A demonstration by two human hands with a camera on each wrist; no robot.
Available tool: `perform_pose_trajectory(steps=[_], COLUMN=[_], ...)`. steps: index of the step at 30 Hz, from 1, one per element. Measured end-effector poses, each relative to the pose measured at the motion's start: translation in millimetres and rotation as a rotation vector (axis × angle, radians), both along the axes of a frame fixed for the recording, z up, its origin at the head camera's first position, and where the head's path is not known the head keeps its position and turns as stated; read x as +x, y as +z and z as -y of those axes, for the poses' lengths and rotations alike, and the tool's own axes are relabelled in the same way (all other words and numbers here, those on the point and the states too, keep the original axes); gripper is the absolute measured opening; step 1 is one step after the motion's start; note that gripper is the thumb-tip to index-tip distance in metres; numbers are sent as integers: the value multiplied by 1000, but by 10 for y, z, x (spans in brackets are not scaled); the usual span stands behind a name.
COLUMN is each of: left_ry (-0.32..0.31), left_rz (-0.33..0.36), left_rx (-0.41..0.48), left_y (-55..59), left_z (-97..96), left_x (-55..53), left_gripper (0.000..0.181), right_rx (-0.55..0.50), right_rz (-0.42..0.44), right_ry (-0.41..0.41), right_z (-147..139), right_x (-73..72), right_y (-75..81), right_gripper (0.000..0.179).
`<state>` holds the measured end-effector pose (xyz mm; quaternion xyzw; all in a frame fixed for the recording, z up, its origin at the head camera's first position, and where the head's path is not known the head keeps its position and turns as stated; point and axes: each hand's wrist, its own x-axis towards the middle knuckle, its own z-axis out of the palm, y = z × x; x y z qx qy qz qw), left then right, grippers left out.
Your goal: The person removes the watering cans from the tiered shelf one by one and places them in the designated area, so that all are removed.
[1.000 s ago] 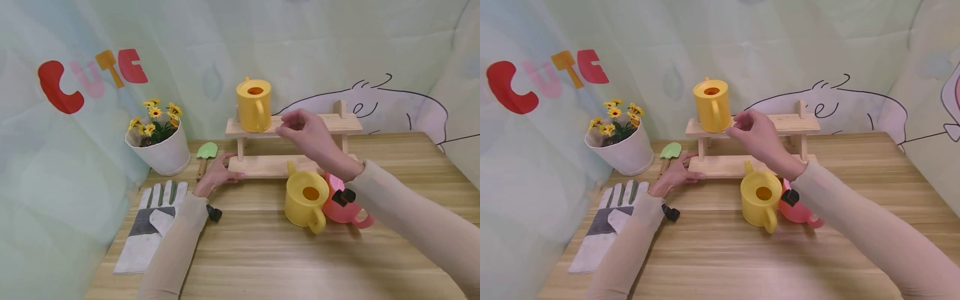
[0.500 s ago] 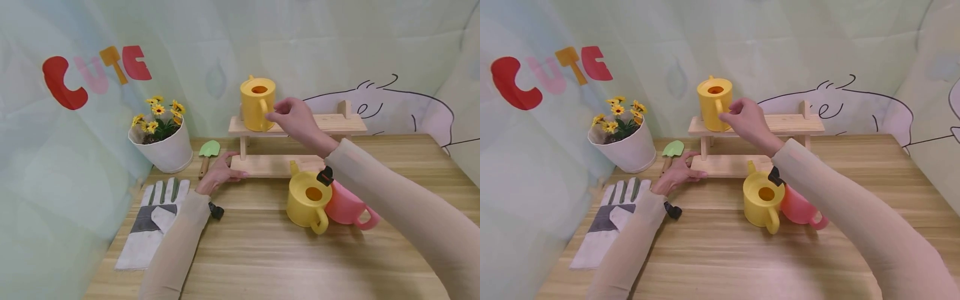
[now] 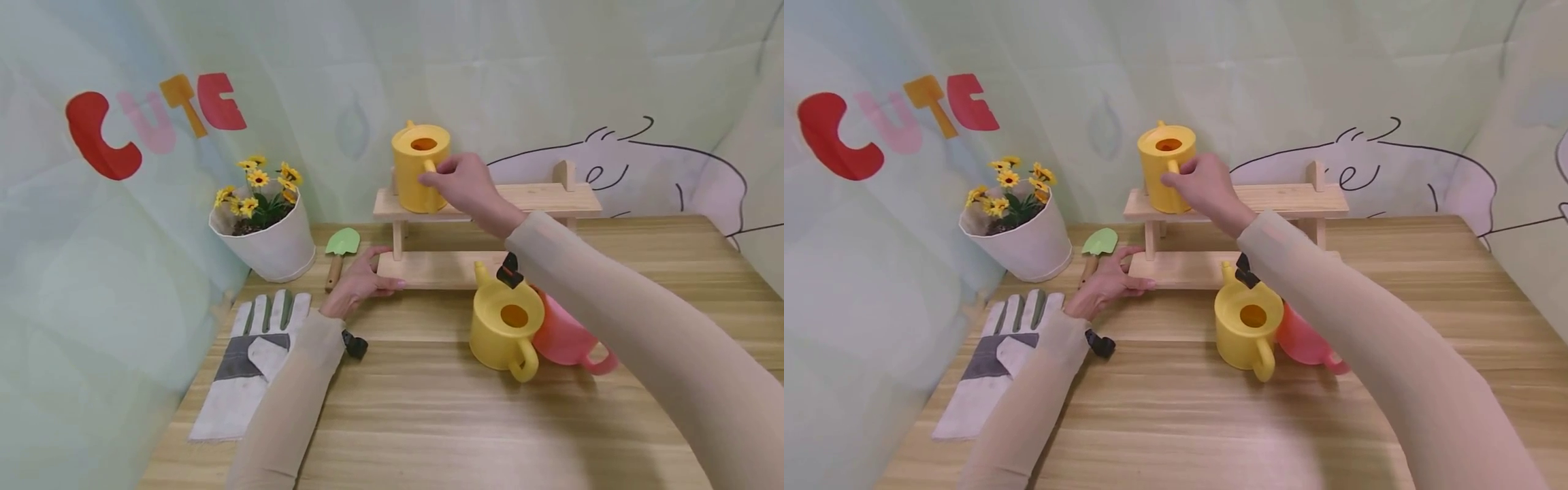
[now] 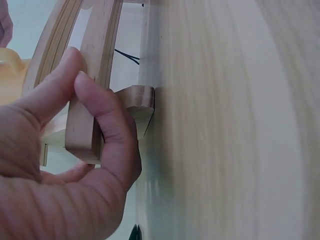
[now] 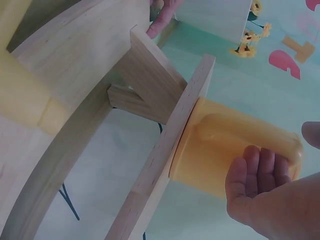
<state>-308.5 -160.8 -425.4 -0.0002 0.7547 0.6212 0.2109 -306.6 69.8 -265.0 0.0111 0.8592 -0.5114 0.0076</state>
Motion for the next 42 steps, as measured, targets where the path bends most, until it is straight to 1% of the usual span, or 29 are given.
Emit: perform_pose_trajectory(steps=[5,10,13,19,22,28,34,38,42], left_ry=[2,1,2,-6,-8,-6,-15,-14,-6], left_rz=[1,1,2,0,-4,-8,-11,-7,-1], left_rx=[14,18,20,19,18,22,27,25,24], left_y=[13,14,12,-10,-20,-33,-33,-27,-19], left_z=[-17,-23,-18,5,11,24,20,7,5], left_x=[10,6,6,18,22,19,17,16,17], left_gripper=[92,92,92,90,90,89,89,90,90], right_rx=[-17,-51,-87,-193,-244,-392,-481,-496,-463], right_rz=[10,8,12,33,31,32,9,-11,-36], right_ry=[1,10,11,18,23,58,43,15,-20], right_z=[49,93,119,152,165,210,263,283,292], right_x=[-26,-48,-65,-91,-104,-125,-150,-146,-118], right_y=[-22,-40,-50,-98,-135,-194,-234,-249,-259], right_gripper=[34,28,26,21,23,28,26,27,32])
